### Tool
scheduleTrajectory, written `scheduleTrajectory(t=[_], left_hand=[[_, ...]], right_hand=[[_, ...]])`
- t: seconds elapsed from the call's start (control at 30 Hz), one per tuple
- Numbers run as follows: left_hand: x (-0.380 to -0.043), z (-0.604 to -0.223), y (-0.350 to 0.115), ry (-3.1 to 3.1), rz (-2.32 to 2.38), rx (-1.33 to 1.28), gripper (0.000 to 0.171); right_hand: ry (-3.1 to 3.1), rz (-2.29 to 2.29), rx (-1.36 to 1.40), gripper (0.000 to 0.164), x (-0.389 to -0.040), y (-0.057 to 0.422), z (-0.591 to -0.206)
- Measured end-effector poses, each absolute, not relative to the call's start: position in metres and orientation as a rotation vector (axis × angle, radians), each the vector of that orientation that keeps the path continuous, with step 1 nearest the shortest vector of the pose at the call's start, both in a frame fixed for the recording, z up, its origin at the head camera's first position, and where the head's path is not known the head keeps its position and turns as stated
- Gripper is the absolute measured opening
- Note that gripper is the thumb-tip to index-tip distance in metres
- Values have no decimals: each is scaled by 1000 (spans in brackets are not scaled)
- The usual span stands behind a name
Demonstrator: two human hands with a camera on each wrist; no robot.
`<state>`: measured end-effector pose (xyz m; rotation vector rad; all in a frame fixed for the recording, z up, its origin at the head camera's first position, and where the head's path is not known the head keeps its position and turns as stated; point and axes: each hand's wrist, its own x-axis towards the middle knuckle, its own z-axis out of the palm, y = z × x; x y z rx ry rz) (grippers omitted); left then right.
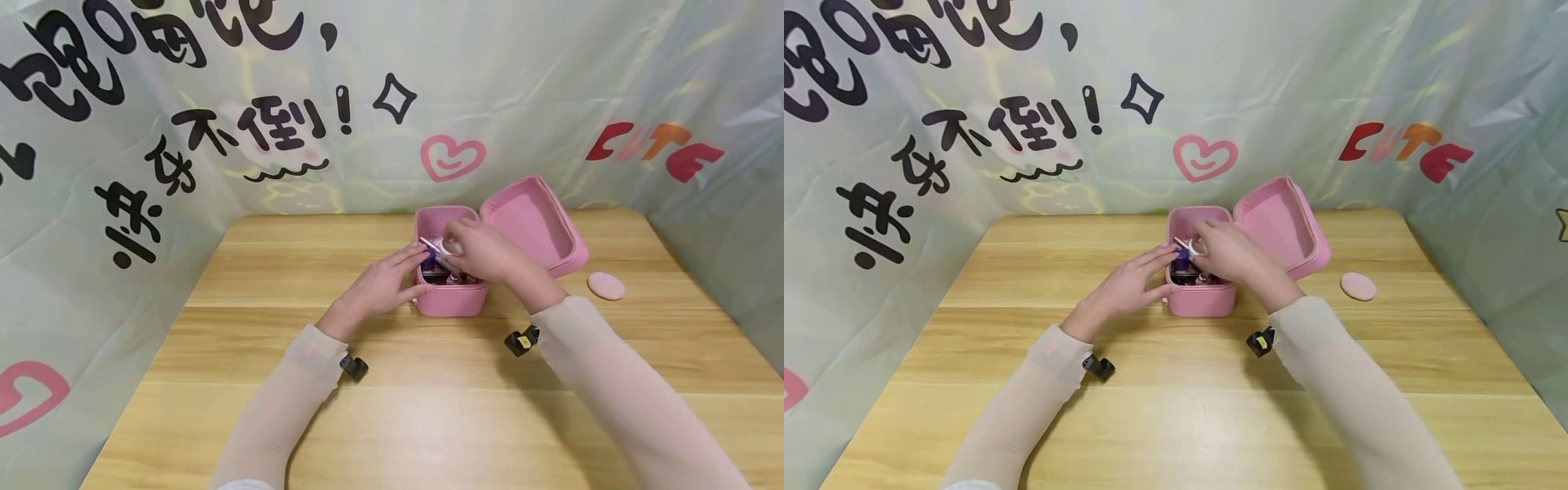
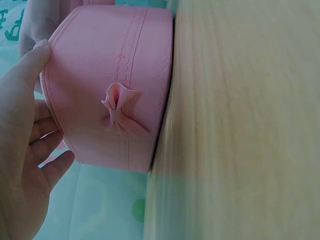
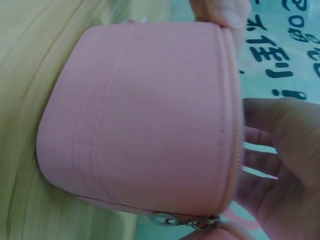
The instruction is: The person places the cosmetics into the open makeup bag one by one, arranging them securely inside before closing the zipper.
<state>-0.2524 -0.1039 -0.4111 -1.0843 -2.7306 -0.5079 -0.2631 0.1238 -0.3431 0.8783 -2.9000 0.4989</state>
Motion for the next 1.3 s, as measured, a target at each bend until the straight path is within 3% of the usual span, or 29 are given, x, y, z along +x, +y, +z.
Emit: scheduleTrajectory(t=[0.33,0.8,1.3], left_hand=[[-251,-413,-103,-2725,-495,-1101,72],[-252,-411,-103,-2714,-508,-1098,71],[-253,-413,-104,-2718,-514,-1082,72]], right_hand=[[-3010,396,897,18,-279,114,-356],[-2990,347,914,30,-276,118,-359],[-2627,224,1053,37,-246,129,-356]])
